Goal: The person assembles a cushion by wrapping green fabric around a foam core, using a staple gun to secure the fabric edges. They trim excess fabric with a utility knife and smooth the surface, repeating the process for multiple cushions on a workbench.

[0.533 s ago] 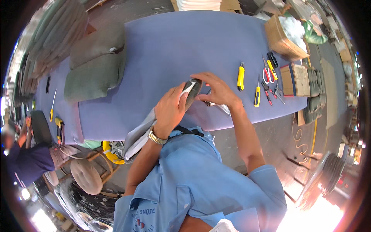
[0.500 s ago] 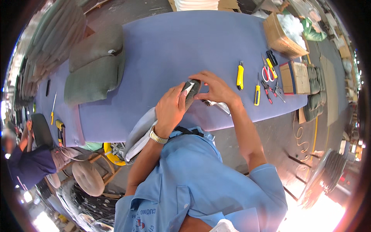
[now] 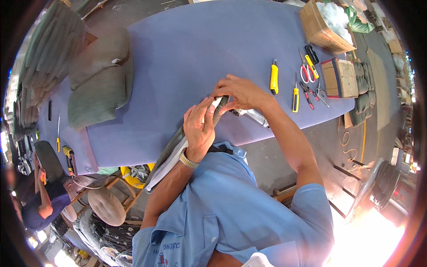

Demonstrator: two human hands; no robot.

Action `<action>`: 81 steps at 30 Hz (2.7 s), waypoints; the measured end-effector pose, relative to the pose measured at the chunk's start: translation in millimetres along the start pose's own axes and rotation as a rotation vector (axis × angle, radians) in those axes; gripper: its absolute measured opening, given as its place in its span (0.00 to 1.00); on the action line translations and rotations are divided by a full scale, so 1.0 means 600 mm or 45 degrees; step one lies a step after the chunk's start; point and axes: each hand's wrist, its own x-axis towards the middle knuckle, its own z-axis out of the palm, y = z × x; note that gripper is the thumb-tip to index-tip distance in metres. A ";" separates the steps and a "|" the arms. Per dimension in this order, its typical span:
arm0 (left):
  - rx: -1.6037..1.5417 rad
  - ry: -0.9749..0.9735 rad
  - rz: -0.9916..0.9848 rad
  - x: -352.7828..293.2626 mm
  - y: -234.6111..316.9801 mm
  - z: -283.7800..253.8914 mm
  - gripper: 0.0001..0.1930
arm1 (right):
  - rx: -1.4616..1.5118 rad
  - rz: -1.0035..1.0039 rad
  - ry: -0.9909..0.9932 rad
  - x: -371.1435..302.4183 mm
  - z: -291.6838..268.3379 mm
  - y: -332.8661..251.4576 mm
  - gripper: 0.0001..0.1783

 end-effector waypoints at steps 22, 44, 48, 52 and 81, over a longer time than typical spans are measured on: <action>0.306 -0.094 0.541 0.001 -0.006 0.012 0.11 | 0.342 -0.172 0.959 -0.042 0.137 0.044 0.33; 0.304 -0.118 0.579 -0.005 -0.001 0.016 0.12 | 0.583 0.188 0.904 -0.056 0.116 0.010 0.33; 0.297 -0.136 0.587 -0.014 0.002 0.009 0.11 | 0.681 0.543 0.832 -0.086 0.138 0.003 0.29; 0.238 -0.357 0.556 -0.036 0.012 0.004 0.16 | 1.588 0.703 0.892 -0.132 0.181 -0.039 0.18; -0.725 -1.313 -0.170 0.138 -0.073 0.062 0.33 | 1.534 0.245 1.283 -0.065 0.223 -0.100 0.23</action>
